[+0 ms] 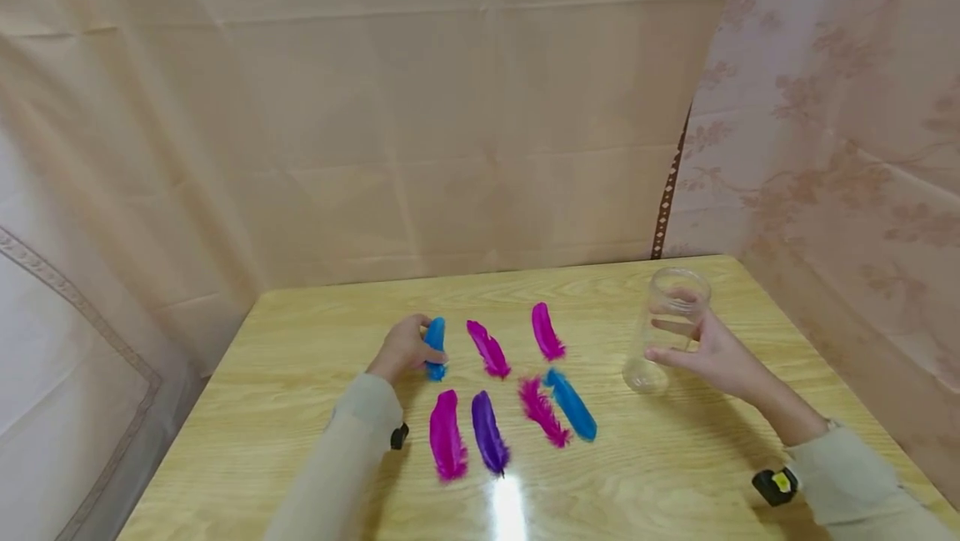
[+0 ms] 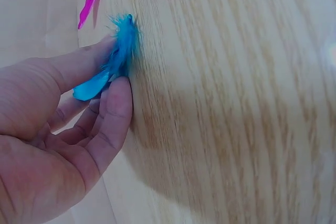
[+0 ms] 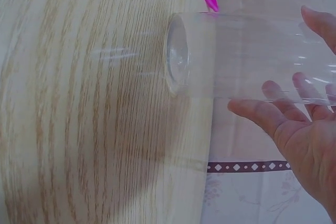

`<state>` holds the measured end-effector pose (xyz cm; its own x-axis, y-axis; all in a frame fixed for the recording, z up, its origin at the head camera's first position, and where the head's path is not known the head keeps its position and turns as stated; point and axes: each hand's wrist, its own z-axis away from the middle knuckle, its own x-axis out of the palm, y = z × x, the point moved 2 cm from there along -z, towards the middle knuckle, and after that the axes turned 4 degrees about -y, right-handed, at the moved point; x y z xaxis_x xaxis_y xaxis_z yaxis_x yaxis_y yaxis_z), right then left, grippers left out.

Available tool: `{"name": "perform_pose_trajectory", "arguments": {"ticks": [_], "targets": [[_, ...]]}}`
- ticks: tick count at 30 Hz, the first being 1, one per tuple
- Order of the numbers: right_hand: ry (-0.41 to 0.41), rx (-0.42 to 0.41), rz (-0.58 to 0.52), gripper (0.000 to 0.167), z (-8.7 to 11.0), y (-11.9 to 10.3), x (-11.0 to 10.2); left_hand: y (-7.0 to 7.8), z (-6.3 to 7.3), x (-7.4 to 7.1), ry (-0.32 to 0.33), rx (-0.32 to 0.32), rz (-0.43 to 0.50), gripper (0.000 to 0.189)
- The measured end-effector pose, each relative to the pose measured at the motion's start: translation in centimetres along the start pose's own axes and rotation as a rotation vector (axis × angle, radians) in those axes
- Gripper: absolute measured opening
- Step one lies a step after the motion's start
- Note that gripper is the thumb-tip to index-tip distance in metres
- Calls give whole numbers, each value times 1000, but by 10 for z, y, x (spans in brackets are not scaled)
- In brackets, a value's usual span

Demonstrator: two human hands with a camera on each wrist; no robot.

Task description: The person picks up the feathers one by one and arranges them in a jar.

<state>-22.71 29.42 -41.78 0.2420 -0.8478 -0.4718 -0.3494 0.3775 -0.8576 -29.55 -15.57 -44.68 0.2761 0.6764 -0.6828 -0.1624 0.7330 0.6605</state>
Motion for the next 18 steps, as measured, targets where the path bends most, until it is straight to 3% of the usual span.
{"name": "perform_pose_trajectory", "arguments": {"ticks": [8, 18], "targets": [[-1, -20, 0, 84, -1, -1, 2, -3, 0, 1, 25, 39, -3, 53], [2, -14, 13, 85, -2, 0, 2, -5, -3, 4, 70, 62, 59, 24]]}}
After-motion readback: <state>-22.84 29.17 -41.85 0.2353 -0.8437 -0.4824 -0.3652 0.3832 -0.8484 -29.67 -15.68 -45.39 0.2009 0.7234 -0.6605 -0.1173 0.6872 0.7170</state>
